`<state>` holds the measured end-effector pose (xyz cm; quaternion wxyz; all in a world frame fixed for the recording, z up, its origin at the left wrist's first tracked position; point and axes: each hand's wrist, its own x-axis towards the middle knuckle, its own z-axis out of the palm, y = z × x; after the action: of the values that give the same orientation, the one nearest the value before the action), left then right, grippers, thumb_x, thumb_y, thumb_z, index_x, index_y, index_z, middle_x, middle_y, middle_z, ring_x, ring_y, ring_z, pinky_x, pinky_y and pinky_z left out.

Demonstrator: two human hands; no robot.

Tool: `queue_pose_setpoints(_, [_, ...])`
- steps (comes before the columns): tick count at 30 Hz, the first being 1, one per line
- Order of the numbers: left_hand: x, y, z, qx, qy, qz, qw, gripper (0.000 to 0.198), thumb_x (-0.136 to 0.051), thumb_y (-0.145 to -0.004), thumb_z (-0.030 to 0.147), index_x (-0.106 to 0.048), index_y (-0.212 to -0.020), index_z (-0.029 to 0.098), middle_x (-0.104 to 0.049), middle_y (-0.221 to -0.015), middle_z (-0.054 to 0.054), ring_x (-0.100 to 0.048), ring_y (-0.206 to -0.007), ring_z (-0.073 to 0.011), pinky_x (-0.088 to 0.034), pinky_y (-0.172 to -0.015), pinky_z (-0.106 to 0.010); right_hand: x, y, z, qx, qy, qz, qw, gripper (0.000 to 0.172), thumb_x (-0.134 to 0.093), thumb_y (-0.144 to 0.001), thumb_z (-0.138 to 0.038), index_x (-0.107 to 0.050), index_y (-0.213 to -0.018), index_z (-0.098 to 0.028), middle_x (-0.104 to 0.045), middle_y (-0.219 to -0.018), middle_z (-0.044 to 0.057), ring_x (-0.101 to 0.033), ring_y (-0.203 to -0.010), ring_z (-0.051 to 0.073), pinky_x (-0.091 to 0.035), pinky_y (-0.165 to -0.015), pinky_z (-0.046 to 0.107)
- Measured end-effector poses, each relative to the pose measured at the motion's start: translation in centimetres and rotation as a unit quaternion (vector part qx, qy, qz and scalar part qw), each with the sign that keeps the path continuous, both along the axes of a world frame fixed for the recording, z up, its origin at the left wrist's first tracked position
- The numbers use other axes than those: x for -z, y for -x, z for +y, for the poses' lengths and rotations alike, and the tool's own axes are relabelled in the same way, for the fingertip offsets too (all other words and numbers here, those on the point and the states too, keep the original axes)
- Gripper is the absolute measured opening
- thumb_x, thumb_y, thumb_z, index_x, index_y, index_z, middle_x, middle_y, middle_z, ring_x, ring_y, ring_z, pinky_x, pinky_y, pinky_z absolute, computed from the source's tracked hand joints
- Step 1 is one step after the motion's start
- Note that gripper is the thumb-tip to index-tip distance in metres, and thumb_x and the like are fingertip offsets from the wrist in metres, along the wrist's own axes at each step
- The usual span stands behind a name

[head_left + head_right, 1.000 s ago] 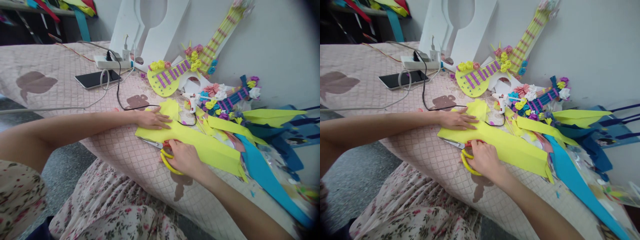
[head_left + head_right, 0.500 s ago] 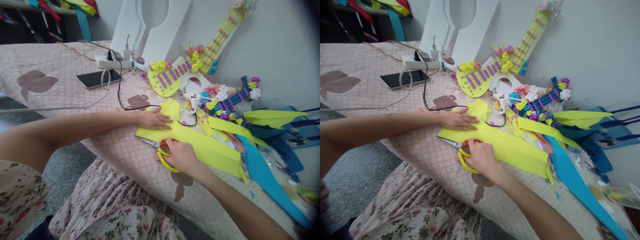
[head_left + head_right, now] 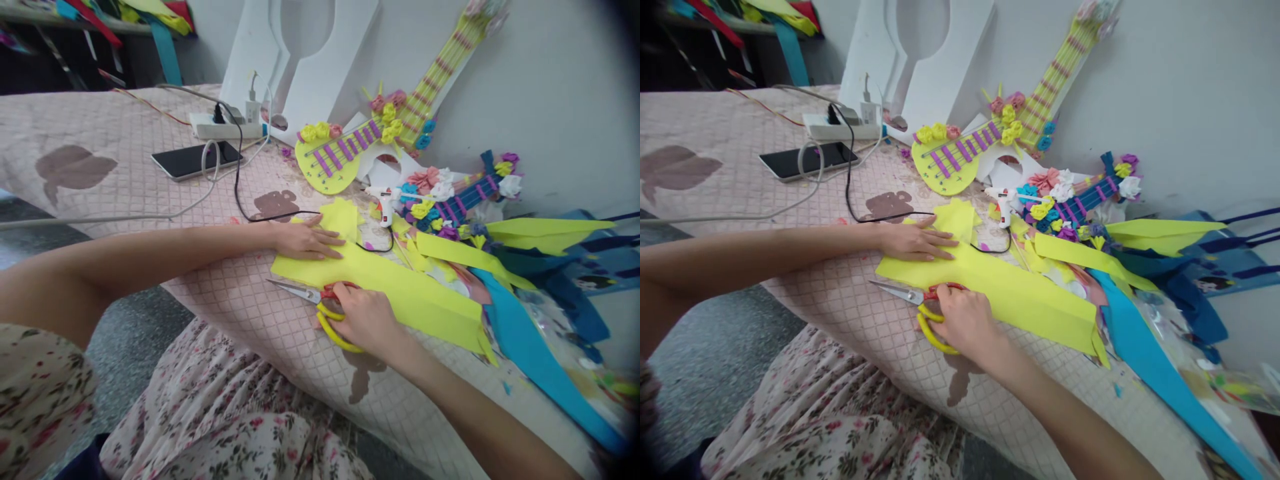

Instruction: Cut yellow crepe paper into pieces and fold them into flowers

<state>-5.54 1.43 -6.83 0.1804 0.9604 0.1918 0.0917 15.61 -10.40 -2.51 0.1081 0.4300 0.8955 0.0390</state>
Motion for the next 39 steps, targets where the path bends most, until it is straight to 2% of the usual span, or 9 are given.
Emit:
queue_pose_setpoints(8, [-0.5,-0.1,0.1,-0.006,-0.001,-0.001,1.0,0.046,-0.03,-0.096,0.035,-0.036,-0.141,0.028,-0.03,-0.15,-0.005,-0.024,-0.14,-0.0213,0.009,-0.111,-0.048,-0.7,-7.0,-3.5,0.063,0.071,0.057,0.994,0.022,-0.061,-0.079,-0.03,-0.056,-0.096,-0.018,-0.064,-0.095,0.008,-0.061,-0.091,0.025,-0.045,-0.078,0.035])
queue_pose_setpoints(11, [-1.1,-0.6,-0.1,-0.026,-0.021,0.004,0.999,0.042,-0.033,-0.096,0.035,-0.044,-0.135,0.025,-0.039,-0.146,-0.007,-0.03,-0.137,-0.0212,-0.002,-0.112,-0.048,-1.1,-8.7,-4.6,0.086,0.1,0.086,0.988,0.026,-0.063,-0.078,-0.025,-0.055,-0.103,-0.02,-0.061,-0.102,0.008,-0.059,-0.093,0.024,-0.047,-0.079,0.035])
queue_pose_setpoints(14, [-1.7,-1.7,-0.9,-0.05,-0.057,-0.011,0.997,0.037,-0.038,-0.094,0.034,-0.053,-0.126,0.022,-0.049,-0.138,-0.009,-0.039,-0.131,-0.0221,-0.017,-0.11,-0.045,-1.8,-9.7,-4.5,0.057,0.118,0.121,0.984,0.024,-0.06,-0.082,-0.026,-0.056,-0.106,-0.022,-0.062,-0.102,0.006,-0.06,-0.092,0.022,-0.047,-0.079,0.033])
queue_pose_setpoints(19, [-2.3,-4.3,-2.7,-0.103,-0.081,-0.013,0.991,0.033,-0.05,-0.089,0.035,-0.059,-0.114,0.016,-0.063,-0.112,-0.011,-0.057,-0.105,-0.024,-0.038,-0.091,-0.037,-2.9,-11.9,0.5,0.064,0.026,0.15,0.986,0.017,-0.047,-0.091,-0.031,-0.058,-0.098,-0.021,-0.064,-0.096,0.006,-0.061,-0.086,0.021,-0.046,-0.075,0.034])
queue_pose_setpoints(23, [-2.3,-5.7,-3.3,-0.16,-0.039,-0.001,0.986,0.021,-0.057,-0.082,0.025,-0.062,-0.1,0.015,-0.063,-0.101,-0.009,-0.06,-0.091,-0.0208,-0.042,-0.079,-0.031,-2.2,-14.4,6.9,0.088,-0.016,0.137,0.987,0.017,-0.052,-0.087,-0.026,-0.057,-0.1,-0.018,-0.062,-0.105,0.011,-0.056,-0.102,0.026,-0.043,-0.086,0.038])
queue_pose_setpoints(26, [-2.2,-6.0,-3.5,-0.165,-0.01,-0.015,0.986,0.012,-0.055,-0.079,0.016,-0.062,-0.089,0.014,-0.063,-0.093,-0.007,-0.06,-0.083,-0.0168,-0.043,-0.072,-0.026,-1.1,-15.6,10.1,0.093,-0.006,0.132,0.987,0.018,-0.057,-0.081,-0.021,-0.057,-0.099,-0.017,-0.062,-0.104,0.012,-0.055,-0.102,0.027,-0.042,-0.086,0.038])
queue_pose_setpoints(31, [-2.8,-5.6,-4.5,-0.149,0.005,-0.045,0.988,0.01,-0.051,-0.082,0.016,-0.06,-0.077,0.014,-0.062,-0.085,-0.005,-0.058,-0.076,-0.0135,-0.041,-0.068,-0.022,0.0,-16.0,11.2,0.092,0.012,0.132,0.987,0.004,-0.057,-0.08,-0.022,-0.058,-0.082,-0.018,-0.065,-0.084,0.008,-0.057,-0.086,0.024,-0.042,-0.077,0.034])
queue_pose_setpoints(33, [-3.3,-5.3,-5.0,-0.152,0.022,-0.041,0.987,0.009,-0.052,-0.082,0.017,-0.06,-0.078,0.015,-0.064,-0.085,-0.005,-0.058,-0.076,-0.0133,-0.041,-0.067,-0.022,-0.2,-16.1,11.0,0.09,0.015,0.135,0.987,0.008,-0.056,-0.081,-0.022,-0.057,-0.075,-0.019,-0.065,-0.082,0.007,-0.057,-0.084,0.022,-0.041,-0.075,0.031])
queue_pose_setpoints(39, [-4.7,-4.5,-5.9,-0.176,0.092,-0.014,0.98,0.012,-0.052,-0.082,0.024,-0.06,-0.078,0.017,-0.065,-0.079,-0.002,-0.057,-0.069,-0.0124,-0.038,-0.06,-0.021,-3.8,-18.4,10.7,0.121,-0.016,0.151,0.981,0.011,-0.05,-0.084,-0.027,-0.056,-0.078,-0.02,-0.065,-0.076,0.003,-0.057,-0.069,0.018,-0.037,-0.061,0.027])
